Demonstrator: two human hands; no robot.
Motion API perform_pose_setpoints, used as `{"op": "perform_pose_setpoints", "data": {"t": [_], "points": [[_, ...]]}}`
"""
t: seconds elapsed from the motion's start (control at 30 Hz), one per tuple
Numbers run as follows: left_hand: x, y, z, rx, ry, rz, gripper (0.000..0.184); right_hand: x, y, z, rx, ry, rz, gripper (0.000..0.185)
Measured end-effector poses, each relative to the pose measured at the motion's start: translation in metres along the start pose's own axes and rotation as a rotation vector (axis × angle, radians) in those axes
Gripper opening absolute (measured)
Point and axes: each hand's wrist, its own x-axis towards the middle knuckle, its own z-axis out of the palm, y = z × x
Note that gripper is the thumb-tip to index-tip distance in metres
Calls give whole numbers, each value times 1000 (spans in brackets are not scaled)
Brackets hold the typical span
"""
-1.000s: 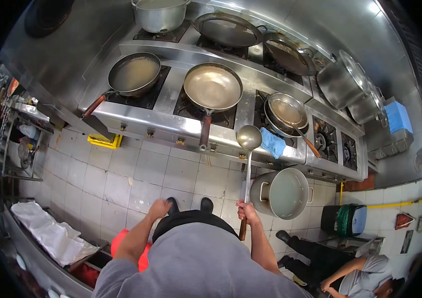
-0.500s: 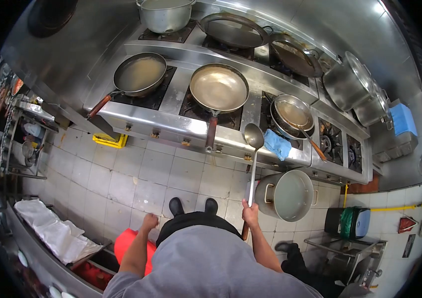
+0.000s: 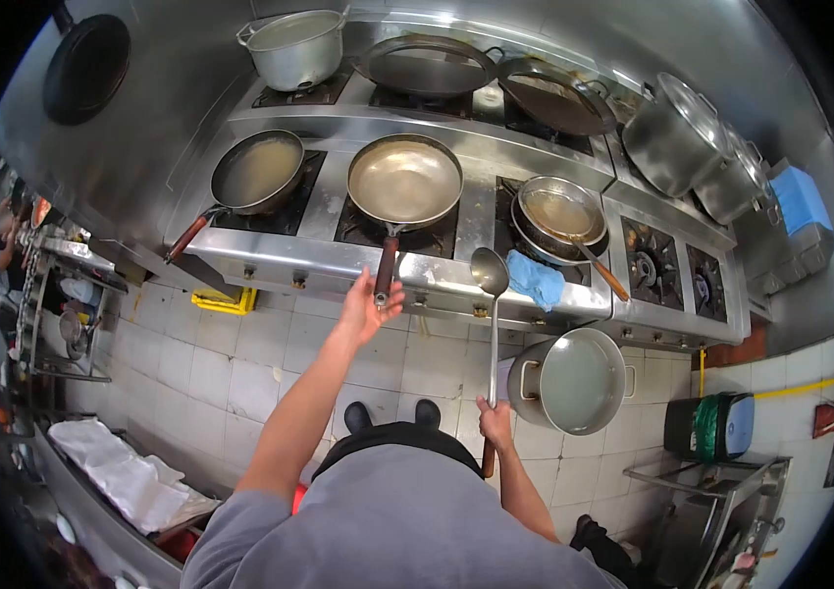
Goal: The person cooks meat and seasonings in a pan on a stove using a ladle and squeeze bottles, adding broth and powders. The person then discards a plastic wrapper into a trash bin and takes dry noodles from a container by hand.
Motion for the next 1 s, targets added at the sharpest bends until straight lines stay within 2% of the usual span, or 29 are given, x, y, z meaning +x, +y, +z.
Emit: {"op": "perform_pose_setpoints", "data": {"t": [0.07, 0.13, 0.23, 0.5, 1.0], "points": [[14, 7, 10, -6, 7, 25, 41, -1, -10, -5, 55, -59, 69, 38], [35, 5, -3, 135, 2, -9, 29, -3, -19, -12, 82, -85, 110, 37], [7, 9, 24, 109, 68, -23, 22, 5, -19, -19, 123, -135, 152, 35], [-25, 18, 37, 116, 115, -62, 23, 17, -24, -43, 189, -288, 211, 34], [-22, 29, 26, 202, 122, -102, 30, 14, -46, -46, 257, -317, 248, 35]]}}
